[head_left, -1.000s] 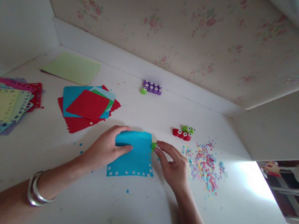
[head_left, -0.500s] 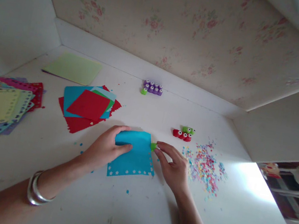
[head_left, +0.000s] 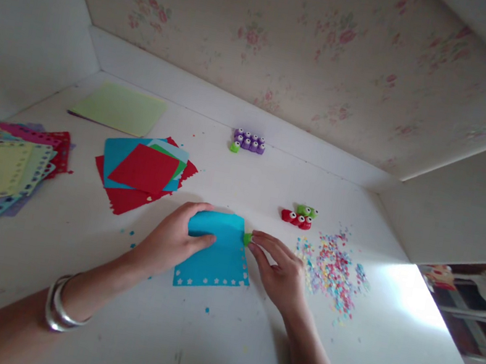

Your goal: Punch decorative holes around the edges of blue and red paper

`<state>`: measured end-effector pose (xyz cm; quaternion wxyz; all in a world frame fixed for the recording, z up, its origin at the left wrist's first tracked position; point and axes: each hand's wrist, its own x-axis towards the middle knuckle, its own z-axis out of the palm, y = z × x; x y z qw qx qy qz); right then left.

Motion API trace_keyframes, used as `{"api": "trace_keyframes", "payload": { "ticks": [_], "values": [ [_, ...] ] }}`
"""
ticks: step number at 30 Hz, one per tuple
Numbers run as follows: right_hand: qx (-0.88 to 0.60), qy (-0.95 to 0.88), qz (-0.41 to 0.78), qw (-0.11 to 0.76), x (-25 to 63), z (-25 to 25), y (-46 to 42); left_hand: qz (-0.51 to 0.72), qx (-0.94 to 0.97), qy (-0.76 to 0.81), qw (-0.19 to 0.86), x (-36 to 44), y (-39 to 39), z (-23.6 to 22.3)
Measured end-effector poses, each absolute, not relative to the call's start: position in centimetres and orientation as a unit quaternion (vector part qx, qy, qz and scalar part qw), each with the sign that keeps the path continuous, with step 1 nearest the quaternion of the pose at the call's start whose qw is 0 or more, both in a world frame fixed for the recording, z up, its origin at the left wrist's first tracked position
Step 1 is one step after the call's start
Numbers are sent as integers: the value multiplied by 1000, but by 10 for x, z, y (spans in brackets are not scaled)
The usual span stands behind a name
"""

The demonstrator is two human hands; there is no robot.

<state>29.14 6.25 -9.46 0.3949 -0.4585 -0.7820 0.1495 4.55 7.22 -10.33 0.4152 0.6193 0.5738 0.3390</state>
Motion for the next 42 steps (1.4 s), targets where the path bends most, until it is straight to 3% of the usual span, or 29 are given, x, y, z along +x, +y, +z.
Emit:
{"api": "trace_keyframes", "payload": {
  "ticks": [7, 19, 30, 37, 42],
  "values": [
    [-478, -759, 185, 402, 291, -95, 61, 340, 612, 575, 423, 46, 73, -102],
    [-441, -806, 213, 334, 297, -94, 65, 360, 670, 533, 370, 47, 72, -111],
    [-456, -790, 211, 351, 292, -96, 63, 361, 688, 523, 351, 47, 72, -113],
    [-415, -824, 171, 346, 294, -94, 65, 352, 744, 513, 244, 55, 59, -111],
    [-404, -825, 191, 345, 299, -96, 63, 308, 783, 533, 95, 55, 51, -99]
  ]
}}
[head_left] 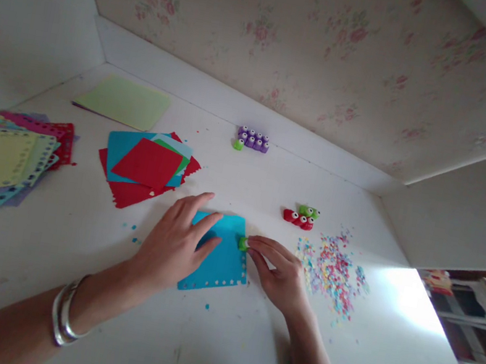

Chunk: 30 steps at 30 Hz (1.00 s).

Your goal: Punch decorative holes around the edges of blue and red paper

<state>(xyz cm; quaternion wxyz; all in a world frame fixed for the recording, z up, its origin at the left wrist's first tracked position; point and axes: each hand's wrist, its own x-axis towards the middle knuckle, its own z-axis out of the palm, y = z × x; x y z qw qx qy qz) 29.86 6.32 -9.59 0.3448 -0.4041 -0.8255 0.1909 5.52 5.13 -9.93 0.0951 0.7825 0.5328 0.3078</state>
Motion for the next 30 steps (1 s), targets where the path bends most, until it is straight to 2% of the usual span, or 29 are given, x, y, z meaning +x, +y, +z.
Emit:
{"api": "trace_keyframes", "payload": {
  "ticks": [3, 10, 24, 30],
  "values": [
    [-402, -830, 185, 340, 299, -99, 63, 281, 803, 520, 77, 56, 49, -98],
    [-392, -837, 167, 343, 299, -103, 64, 215, 846, 466, 141, 61, 43, -110],
    [-380, -847, 163, 333, 302, -106, 63, 218, 841, 473, 146, 60, 45, -111],
    [-394, -851, 124, 324, 299, -101, 61, 210, 846, 470, 140, 60, 45, -110]
  ]
}}
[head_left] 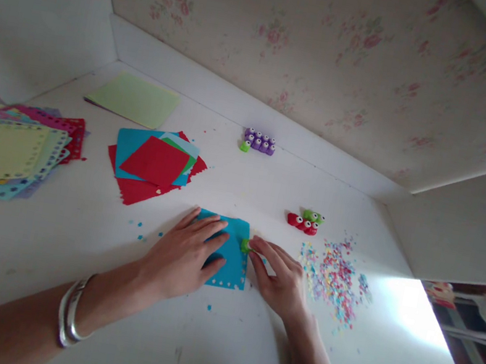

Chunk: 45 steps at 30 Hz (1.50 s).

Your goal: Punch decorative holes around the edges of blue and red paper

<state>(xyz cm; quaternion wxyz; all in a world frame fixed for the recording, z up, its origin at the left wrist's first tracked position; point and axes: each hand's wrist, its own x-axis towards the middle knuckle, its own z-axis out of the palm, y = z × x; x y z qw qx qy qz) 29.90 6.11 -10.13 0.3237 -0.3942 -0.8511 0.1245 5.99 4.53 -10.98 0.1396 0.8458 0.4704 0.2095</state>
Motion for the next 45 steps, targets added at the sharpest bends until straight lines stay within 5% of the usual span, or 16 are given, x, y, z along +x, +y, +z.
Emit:
{"api": "trace_keyframes", "payload": {
  "ticks": [9, 22, 30, 38, 45],
  "values": [
    [-347, -906, 37, 238, 297, -99, 62, 218, 841, 473, 147, 61, 45, -110],
    [-421, -864, -8, 276, 279, -107, 52, 237, 845, 467, 109, 59, 43, -113],
    [-482, -806, 28, 343, 301, -105, 48, 240, 842, 470, 110, 59, 44, -116],
    [-514, -808, 36, 287, 327, -100, 45, 230, 846, 469, 111, 58, 44, -116],
    [-548, -755, 156, 325, 332, -79, 70, 214, 851, 466, 112, 58, 45, -116]
  ]
}}
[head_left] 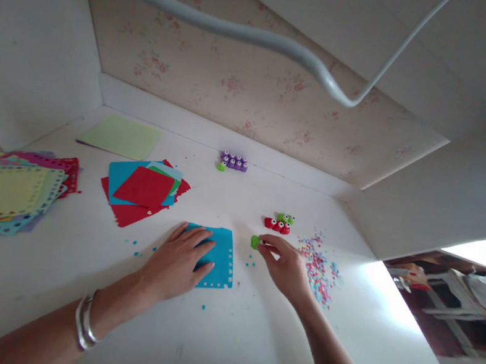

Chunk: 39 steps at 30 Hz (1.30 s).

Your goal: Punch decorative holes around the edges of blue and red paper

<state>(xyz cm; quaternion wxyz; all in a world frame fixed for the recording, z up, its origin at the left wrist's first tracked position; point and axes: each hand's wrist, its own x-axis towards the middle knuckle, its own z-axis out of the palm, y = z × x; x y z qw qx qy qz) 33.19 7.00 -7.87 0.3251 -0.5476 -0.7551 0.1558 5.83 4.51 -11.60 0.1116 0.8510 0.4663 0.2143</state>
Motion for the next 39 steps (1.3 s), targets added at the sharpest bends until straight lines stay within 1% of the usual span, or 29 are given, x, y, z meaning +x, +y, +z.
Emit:
{"api": "trace_keyframes", "payload": {
  "ticks": [2, 3, 6, 9, 16, 19, 24, 29, 32, 35, 39],
  "values": [
    [-564, -739, 136, 342, 344, -67, 93, 218, 851, 464, 111, 58, 45, -116],
    [-580, -732, 119, 337, 352, -61, 106, 221, 851, 463, 110, 59, 45, -116],
    [-630, -720, 84, 279, 373, -48, 147, 225, 851, 462, 109, 58, 45, -117],
    [-631, -734, 82, 239, 385, -46, 175, 223, 850, 464, 112, 58, 45, -117],
    [-625, -764, 67, 146, 392, -62, 192, 238, 847, 461, 115, 57, 44, -117],
    [-631, -763, 51, 134, 387, -56, 197, 231, 847, 464, 117, 57, 44, -118],
    [-594, -790, 48, 141, 340, -53, 215, 222, 847, 466, 126, 57, 44, -118],
    [-511, -846, 61, 139, 256, -72, 245, 228, 848, 462, 125, 56, 43, -117],
    [-489, -860, 53, 140, 220, -79, 266, 229, 849, 460, 120, 56, 43, -115],
    [-486, -862, 47, 136, 206, -82, 281, 242, 841, 471, 110, 55, 44, -112],
    [-479, -866, 43, 138, 209, -83, 285, 250, 823, 502, 88, 53, 49, -110]
  ]
}}
